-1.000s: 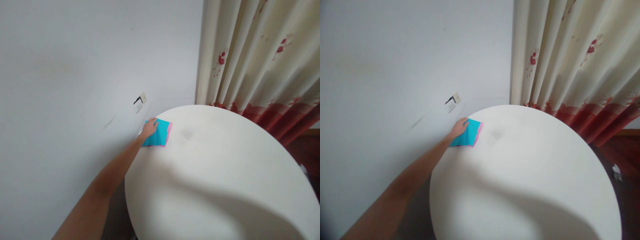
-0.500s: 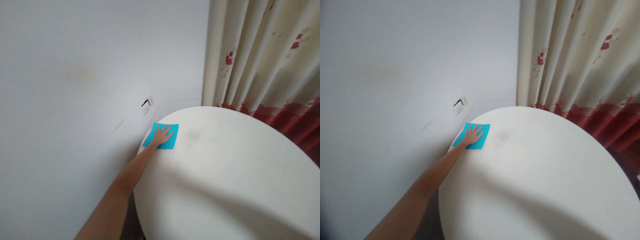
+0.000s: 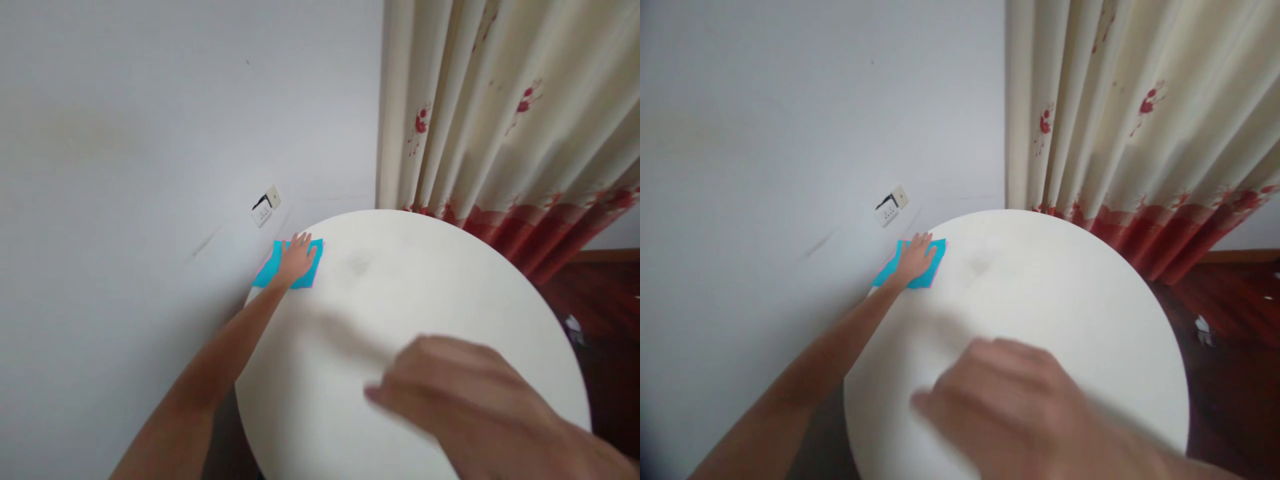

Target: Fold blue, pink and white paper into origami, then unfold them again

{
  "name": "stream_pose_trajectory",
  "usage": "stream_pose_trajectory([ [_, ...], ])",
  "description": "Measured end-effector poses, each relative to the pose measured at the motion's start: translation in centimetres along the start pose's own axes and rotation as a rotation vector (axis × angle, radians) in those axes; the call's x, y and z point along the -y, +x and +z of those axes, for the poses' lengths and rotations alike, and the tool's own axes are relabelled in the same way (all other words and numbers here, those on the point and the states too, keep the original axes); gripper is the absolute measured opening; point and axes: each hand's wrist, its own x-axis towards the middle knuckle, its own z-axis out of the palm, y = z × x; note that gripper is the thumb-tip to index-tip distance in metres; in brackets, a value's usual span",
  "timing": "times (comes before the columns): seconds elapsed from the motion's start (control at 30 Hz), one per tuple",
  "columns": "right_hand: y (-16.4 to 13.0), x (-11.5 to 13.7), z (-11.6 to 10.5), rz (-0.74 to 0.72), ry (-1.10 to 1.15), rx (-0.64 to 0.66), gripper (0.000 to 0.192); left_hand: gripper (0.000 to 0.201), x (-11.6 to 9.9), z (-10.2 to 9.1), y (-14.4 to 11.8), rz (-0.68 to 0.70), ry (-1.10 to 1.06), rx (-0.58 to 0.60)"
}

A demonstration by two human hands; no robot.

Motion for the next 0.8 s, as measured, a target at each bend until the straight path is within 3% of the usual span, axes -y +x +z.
stream_pose_trajectory([
  [0.07, 2.5, -2.2, 0.6, -0.013, -0.031, 0.005, 0.052, 0.056, -3.6, 0.1, -1.8, 0.133, 0.005, -0.133],
  [0.1, 3.6, -3.3, 1.0, -0.023, -0.057, 0.014, 0.051, 0.055, -5.6, 0.4, -2.9, 0.187, -0.008, -0.145],
  [0.2, 6.2, -6.7, 2.5, -0.017, -0.146, 0.074, 0.049, 0.055, -10.9, 2.4, -6.1, 0.27, -0.071, -0.021],
  [0.3, 7.0, -9.5, 4.5, 0.043, -0.276, 0.207, 0.052, 0.056, -14.2, 4.7, -8.3, 0.233, -0.093, 0.091],
  [0.37, 6.7, -10.9, 5.7, 0.116, -0.357, 0.272, 0.056, 0.057, -15.1, 5.7, -9.0, 0.243, -0.062, 0.085],
  [0.5, 5.8, -12.4, 7.2, 0.119, -0.448, 0.328, 0.061, 0.056, -15.3, 6.4, -9.3, 0.294, -0.013, 0.052],
  [0.8, 6.1, -12.9, 7.0, 0.117, -0.396, 0.317, 0.061, 0.052, -15.0, 6.1, -8.7, 0.326, -0.058, 0.071],
])
